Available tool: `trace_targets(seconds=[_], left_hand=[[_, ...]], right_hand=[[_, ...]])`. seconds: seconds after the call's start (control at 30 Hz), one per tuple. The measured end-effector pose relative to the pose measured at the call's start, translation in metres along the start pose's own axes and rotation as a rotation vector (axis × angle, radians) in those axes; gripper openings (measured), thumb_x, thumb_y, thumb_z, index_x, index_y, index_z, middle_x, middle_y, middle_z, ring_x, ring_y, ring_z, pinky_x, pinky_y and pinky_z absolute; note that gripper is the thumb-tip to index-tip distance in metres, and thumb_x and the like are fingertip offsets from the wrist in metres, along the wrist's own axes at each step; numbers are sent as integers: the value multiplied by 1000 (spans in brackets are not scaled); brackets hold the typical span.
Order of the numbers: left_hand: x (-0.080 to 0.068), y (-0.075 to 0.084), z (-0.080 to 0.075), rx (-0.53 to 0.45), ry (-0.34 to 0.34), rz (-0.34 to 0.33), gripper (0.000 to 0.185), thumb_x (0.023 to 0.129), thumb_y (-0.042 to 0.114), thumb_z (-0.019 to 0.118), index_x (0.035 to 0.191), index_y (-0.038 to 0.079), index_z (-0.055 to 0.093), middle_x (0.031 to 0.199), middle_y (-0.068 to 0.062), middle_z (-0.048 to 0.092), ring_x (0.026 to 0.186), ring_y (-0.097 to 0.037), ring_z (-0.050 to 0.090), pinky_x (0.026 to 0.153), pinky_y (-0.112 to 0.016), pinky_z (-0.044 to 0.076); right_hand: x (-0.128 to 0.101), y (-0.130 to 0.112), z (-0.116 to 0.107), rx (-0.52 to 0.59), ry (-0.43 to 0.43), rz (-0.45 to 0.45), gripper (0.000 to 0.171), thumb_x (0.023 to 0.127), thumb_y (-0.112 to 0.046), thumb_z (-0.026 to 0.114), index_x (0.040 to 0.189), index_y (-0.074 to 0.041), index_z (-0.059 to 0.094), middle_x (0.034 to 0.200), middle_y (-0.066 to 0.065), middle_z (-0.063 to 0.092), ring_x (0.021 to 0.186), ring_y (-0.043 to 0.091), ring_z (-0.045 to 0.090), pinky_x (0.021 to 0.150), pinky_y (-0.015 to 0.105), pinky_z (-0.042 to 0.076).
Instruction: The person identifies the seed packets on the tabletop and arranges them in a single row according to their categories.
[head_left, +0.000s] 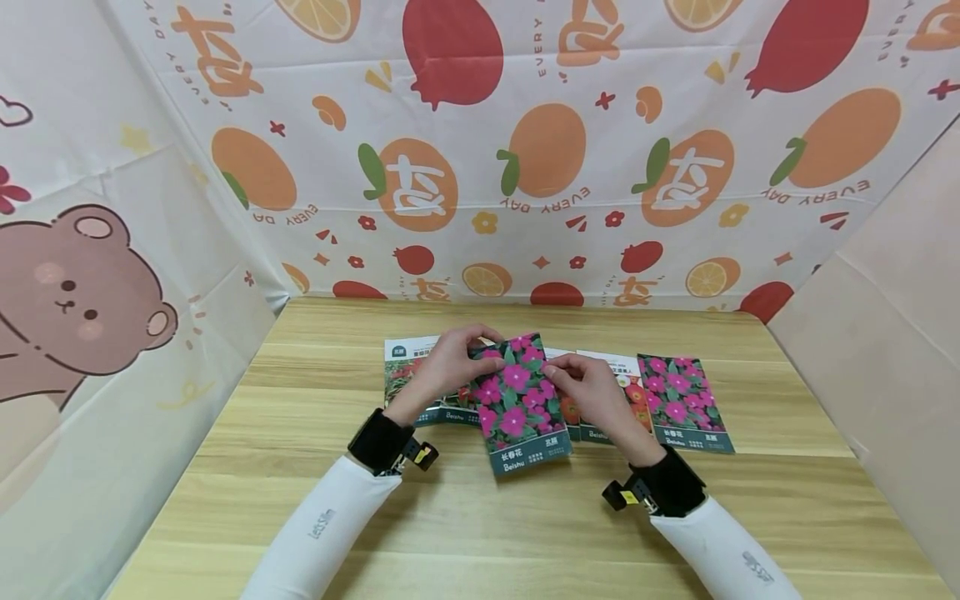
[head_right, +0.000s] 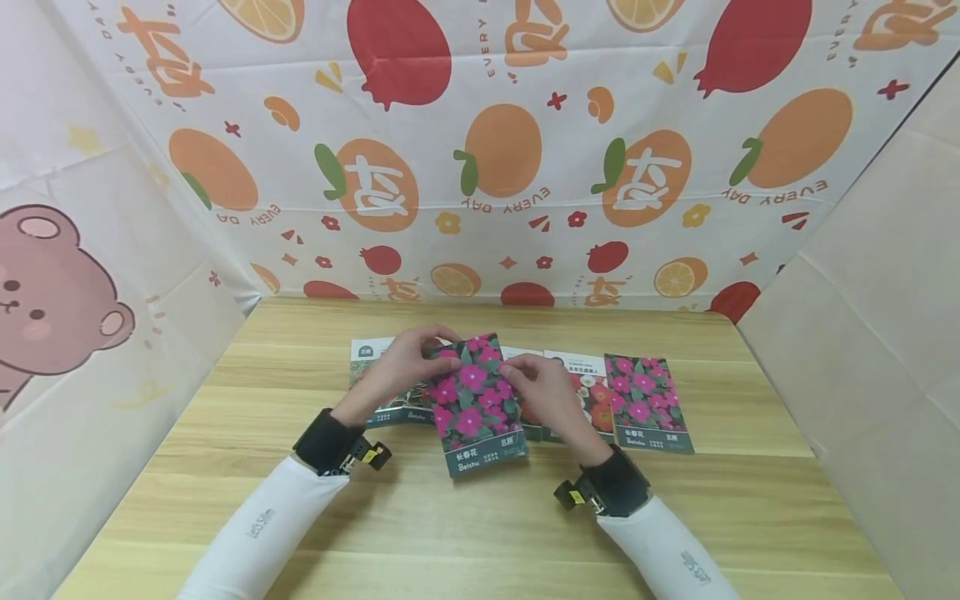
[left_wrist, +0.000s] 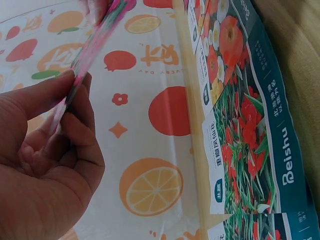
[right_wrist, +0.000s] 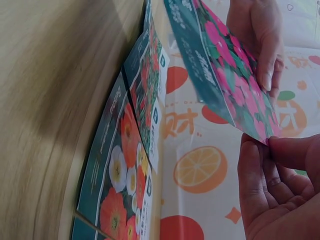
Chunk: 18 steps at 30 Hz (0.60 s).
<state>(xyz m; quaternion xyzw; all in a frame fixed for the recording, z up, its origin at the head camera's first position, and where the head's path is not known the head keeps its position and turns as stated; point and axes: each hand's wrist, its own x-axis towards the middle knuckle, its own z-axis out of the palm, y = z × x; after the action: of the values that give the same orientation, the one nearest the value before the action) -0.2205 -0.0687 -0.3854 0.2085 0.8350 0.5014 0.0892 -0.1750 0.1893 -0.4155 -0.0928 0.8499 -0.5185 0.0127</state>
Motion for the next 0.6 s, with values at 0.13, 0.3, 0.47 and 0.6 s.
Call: trace_targets(seconds=[0.13,0.3,0.47,0.6], left_hand=[[-1,-4,0,-38,-36,-2,49,97,27,77,140,12,60,105,-5,74,88,-20,71,79,-33,55],[-5,-14,-6,-88,-39,-13,53,100,32,72,146,13,54,114,-6,73,104,-33,71,91,-44,57],[-12,-23,-16,-54,-3,-16,47,102,32,68,143,13,56,117,-6,72,108,-32,69,93,-45,57],[-16,-28,-21,-11,34,-21,46,103,34,67,143,13,58,121,-6,70,107,-25,68,91,-41,57]], right_hand=[[-3,4,-8,8,9,-3,25,107,-20,61,119,0,72,96,10,72,86,21,70,85,49,59],[-7,13,-29,-12,58,45,28,107,-23,60,121,0,71,100,11,73,88,20,70,84,44,60],[-14,19,-56,-43,112,126,39,108,-32,58,130,-1,68,105,13,72,90,19,68,78,33,58],[-21,22,-74,-58,147,159,44,108,-34,57,133,1,66,107,15,71,89,16,67,74,25,56]])
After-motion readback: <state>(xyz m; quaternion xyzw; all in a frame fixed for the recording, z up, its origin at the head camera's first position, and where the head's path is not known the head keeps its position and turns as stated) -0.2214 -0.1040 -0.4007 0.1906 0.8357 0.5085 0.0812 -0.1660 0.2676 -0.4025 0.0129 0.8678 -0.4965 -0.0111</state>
